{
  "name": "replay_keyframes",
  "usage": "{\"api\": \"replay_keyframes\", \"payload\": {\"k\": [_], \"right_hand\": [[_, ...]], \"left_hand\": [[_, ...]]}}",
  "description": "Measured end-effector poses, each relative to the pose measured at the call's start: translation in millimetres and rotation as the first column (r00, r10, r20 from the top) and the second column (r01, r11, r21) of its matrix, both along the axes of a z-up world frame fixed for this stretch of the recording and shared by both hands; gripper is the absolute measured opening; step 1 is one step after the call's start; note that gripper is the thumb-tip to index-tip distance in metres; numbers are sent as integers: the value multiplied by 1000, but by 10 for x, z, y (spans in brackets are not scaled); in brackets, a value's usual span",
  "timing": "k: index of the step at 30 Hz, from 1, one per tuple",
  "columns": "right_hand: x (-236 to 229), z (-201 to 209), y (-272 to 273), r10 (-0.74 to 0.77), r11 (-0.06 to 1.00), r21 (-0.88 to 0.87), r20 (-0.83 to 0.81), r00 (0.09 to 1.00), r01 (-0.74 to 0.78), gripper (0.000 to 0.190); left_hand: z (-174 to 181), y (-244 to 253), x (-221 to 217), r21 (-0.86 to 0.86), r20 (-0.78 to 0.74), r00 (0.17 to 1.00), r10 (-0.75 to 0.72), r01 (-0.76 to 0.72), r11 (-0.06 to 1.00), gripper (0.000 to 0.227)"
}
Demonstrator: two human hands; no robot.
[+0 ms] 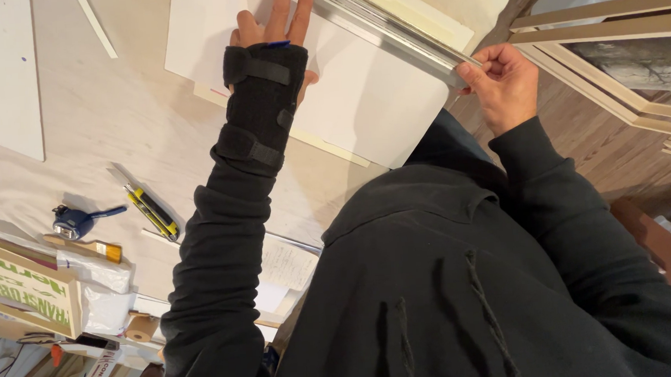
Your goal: Measure and trim a piece of white paper or backing board to fit an artwork using a ruler and utility knife.
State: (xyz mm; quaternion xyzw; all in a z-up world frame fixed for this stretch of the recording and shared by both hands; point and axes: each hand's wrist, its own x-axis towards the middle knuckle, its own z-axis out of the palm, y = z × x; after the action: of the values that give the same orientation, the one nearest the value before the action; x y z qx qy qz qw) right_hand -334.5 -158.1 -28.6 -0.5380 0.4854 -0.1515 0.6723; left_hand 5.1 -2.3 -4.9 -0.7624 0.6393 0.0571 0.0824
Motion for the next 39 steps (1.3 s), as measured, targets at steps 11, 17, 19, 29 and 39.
{"api": "replay_keyframes", "payload": {"k": [11, 17, 19, 29, 39], "right_hand": [[7, 30, -38, 31, 1000, 3, -32, 999, -31, 17], [-30, -39, -36, 13, 1000, 18, -36, 999, -13, 17], [-37, -43, -38, 7, 1000, 14, -45, 999, -6, 17], [-16, -41, -30, -6, 999, 41, -41, 999, 8, 20], [-14, -22, -12, -10, 999, 52, -41, 999, 12, 21]], "left_hand": [[7, -40, -5, 66, -47, 998, 36, -33, 997, 125], [93, -11, -12, -13, 14, 1000, -15, 15, 1000, 125], [90, -22, -4, -8, 3, 1000, -20, 20, 1000, 125], [131, -65, -1, 42, -2, 1000, -14, 14, 999, 126], [77, -28, 22, 53, 12, 1000, -29, 28, 998, 126]]}}
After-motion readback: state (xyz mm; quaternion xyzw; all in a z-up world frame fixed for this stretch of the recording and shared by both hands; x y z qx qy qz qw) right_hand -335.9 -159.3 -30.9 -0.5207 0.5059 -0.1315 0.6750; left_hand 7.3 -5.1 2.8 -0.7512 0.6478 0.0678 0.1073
